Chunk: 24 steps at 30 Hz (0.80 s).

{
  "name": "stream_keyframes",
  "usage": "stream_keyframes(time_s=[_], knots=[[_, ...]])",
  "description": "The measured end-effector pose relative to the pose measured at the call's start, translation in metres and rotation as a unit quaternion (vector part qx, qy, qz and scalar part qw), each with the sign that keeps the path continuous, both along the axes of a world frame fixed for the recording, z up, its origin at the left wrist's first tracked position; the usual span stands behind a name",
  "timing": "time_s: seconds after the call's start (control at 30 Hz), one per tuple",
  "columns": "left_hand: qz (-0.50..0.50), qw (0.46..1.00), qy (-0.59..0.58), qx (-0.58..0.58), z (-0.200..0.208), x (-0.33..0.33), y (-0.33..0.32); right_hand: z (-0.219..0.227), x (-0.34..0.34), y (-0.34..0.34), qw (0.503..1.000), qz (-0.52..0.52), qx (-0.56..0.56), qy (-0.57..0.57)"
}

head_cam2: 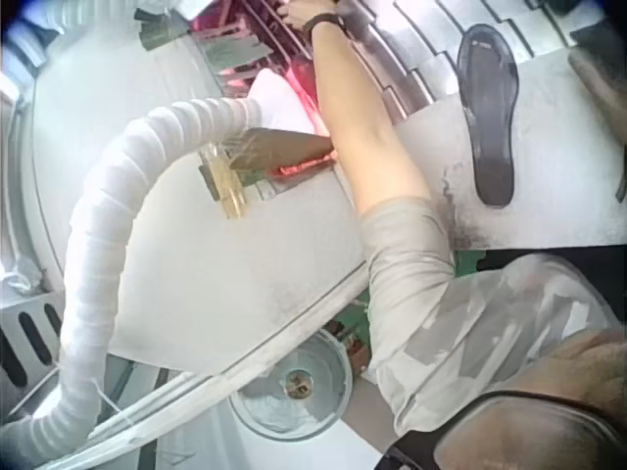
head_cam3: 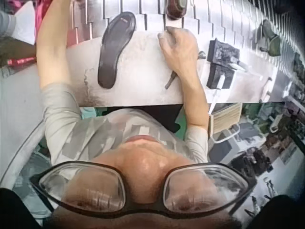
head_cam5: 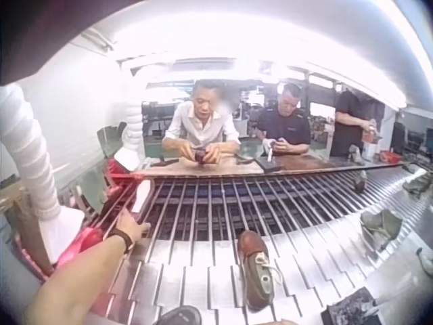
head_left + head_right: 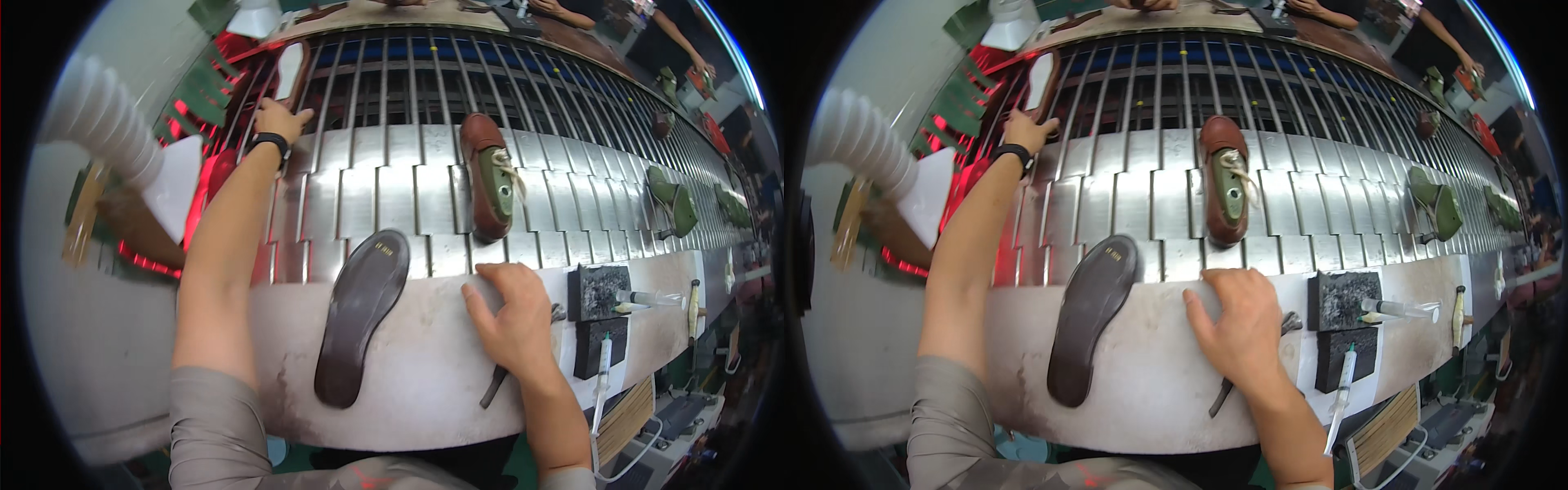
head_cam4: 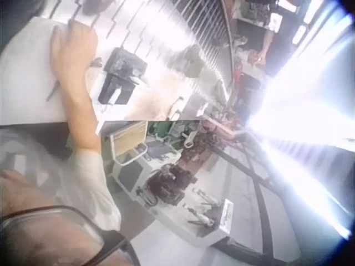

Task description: The person picks up a leather shoe upper and a sole from a conveyor, aligns them, and hammers the bottom of the shoe and the heel to secure the attachment while holding the shoe against their lap.

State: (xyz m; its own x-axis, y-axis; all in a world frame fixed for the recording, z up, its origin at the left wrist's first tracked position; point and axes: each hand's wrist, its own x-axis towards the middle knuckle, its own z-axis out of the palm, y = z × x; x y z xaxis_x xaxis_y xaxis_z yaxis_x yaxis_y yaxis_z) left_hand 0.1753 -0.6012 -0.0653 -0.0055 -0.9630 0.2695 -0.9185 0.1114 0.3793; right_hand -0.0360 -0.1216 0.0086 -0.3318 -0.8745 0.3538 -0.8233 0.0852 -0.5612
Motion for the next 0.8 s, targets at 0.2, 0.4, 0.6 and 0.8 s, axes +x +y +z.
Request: stream_keyframes(time_s=[0.2,0.4,0.6,0.8], knots=[[0.081,0.996,0.003,0.023,-0.032,-0.023,-0.071,0.005,-0.006,-0.003,1.000,0.007,0.009,-0.009],[-0.022,0.992,0.001,-0.123,-0.017,0.020,-0.044,0.004,-0.003,0.002,1.000,0.005,0.016,-0.016],[-0.154,0.961,0.193,-0.123,0.049,0.063,0.095,0.005,0.007,0.005,0.995,-0.001,-0.065,-0.081],[-0.347,0.909,0.211,-0.091,0.130,0.106,0.362,0.035,0.031,0.072,0.913,0.026,-0.168,-0.372]])
